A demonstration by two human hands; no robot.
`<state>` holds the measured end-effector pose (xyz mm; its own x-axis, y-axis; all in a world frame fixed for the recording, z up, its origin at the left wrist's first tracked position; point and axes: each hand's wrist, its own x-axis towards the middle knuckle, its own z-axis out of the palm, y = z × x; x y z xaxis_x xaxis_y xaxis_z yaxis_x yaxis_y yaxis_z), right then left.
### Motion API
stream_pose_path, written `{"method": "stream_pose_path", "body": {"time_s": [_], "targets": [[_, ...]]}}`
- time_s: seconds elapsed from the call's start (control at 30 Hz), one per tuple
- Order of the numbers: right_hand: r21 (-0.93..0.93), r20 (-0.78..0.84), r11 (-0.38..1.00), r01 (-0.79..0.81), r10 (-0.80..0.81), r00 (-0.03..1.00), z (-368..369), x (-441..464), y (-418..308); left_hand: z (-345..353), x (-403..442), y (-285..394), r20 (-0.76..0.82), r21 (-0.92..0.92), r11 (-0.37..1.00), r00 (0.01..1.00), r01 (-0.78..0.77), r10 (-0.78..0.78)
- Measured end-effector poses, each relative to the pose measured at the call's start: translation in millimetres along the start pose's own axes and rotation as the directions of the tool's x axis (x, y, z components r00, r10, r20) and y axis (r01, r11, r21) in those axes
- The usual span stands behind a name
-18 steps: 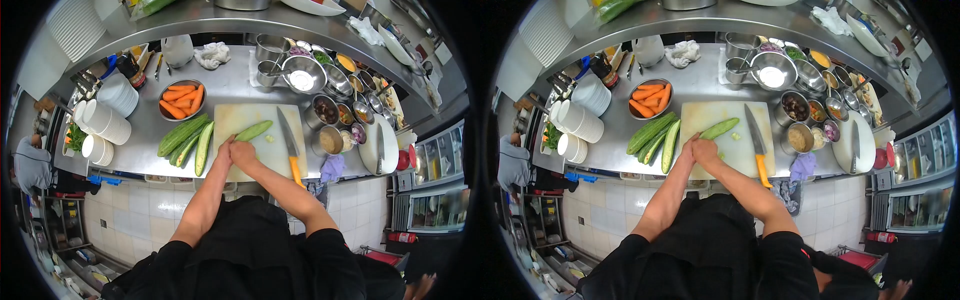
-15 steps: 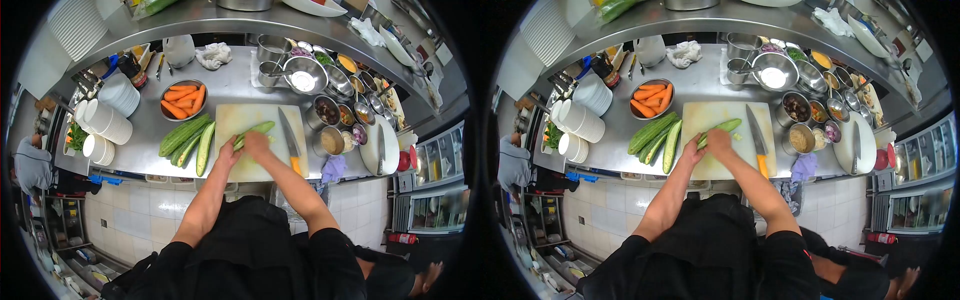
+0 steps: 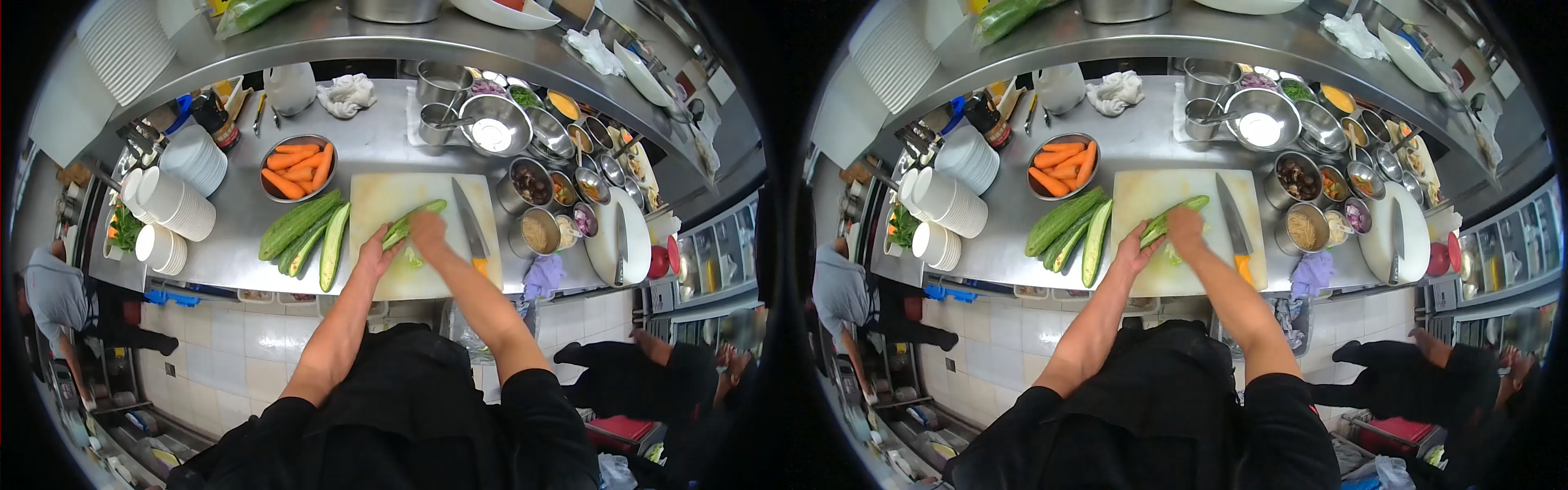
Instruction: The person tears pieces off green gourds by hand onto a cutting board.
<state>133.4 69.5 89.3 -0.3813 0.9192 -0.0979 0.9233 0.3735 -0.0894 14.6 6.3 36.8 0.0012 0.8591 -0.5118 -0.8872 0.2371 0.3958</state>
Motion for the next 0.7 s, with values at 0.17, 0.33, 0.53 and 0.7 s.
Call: {"method": "stream_pose_path", "body": {"time_s": [0.17, 0.33, 0.53, 0.7], "targets": [[-0.024, 0.051, 0.978, 0.207, -0.205, 0.977, -6.9, -50.8, -62.8, -30.3, 15.6, -3.6, 0.154, -0.050, 0.995, 0.985, 0.082, -0.074], [0.042, -0.018, 0.998, -0.051, 0.052, 0.998, -14.2, -12.1, -6.7, -12.6, -1.9, -3.7, -0.005, 0.014, 1.000, 1.000, -0.005, 0.005], [-0.011, 0.036, 0.986, 0.169, -0.169, 0.985, -2.7, -55.8, -57.9, -21.8, -0.9, -6.6, 0.046, 0.018, 0.999, 0.998, 0.043, -0.044], [0.049, 0.055, 0.998, 0.045, -0.048, 0.997, -25.9, -35.4, -24.1, -14.3, -14.5, -6.8, -0.006, 0.072, 0.997, 1.000, -0.026, 0.027]]}}
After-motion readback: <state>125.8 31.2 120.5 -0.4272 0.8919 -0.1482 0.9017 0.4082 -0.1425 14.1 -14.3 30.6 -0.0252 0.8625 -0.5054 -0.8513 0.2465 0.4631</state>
